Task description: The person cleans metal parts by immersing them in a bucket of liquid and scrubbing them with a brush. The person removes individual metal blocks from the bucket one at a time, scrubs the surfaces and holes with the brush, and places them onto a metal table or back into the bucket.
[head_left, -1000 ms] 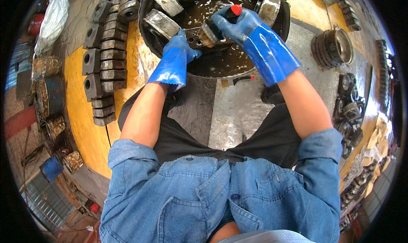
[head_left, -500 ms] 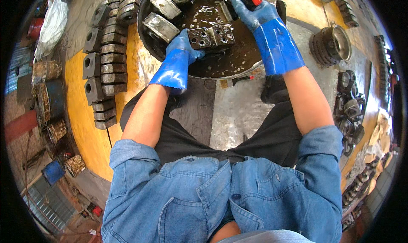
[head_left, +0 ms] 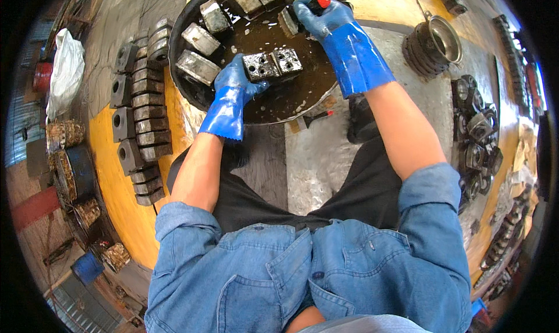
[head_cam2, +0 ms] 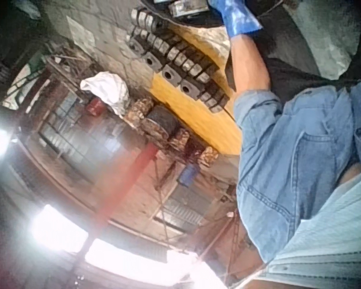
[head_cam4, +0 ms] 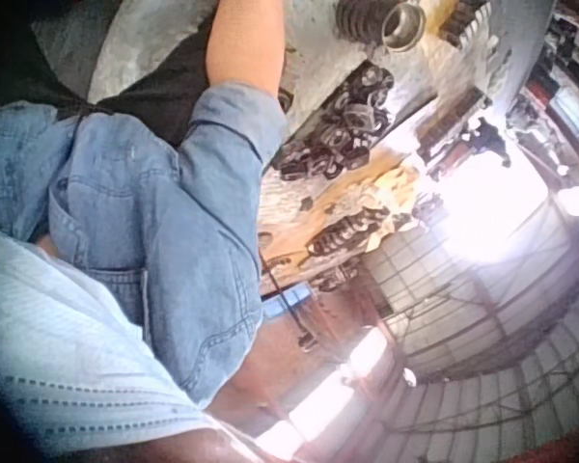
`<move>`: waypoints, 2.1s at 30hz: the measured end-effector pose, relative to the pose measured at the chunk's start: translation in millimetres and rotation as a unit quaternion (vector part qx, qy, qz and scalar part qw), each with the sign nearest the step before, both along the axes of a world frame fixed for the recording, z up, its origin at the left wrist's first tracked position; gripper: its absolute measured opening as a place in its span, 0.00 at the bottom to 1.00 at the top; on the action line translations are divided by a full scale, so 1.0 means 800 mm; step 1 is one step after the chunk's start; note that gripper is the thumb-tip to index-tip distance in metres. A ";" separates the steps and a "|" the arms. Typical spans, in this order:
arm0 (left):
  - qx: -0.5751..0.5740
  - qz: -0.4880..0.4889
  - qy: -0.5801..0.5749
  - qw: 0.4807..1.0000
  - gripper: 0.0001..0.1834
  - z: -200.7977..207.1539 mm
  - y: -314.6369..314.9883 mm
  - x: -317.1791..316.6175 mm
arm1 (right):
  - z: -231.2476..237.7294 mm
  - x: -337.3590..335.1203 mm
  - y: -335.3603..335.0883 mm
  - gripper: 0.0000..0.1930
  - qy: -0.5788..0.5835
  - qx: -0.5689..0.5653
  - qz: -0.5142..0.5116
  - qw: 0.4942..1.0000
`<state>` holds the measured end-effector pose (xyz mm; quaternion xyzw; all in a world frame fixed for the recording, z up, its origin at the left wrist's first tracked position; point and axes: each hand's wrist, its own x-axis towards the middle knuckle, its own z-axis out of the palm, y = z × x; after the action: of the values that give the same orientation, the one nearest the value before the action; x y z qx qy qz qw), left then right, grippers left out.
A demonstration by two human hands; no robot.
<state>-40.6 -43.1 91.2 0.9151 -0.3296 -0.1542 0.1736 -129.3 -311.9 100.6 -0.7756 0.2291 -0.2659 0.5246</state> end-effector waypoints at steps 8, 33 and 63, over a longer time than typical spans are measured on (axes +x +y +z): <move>0.089 0.009 -0.072 0.993 0.54 0.002 -0.014 -0.017 | 0.038 -0.008 0.040 0.19 0.119 -0.074 0.008 0.990; -0.262 0.011 0.185 0.947 0.37 -0.043 -0.040 -0.047 | 0.024 -0.004 0.104 0.22 0.098 -0.272 0.105 0.951; -0.126 -0.020 0.372 0.919 0.36 -0.003 -0.037 -0.081 | 0.070 -0.044 0.055 0.12 -0.035 -0.193 0.005 0.981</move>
<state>-105.3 -73.1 88.6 0.7557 -0.2759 -0.4440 0.3945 -164.7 -267.8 156.5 -0.8534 0.1510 -0.3297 0.3745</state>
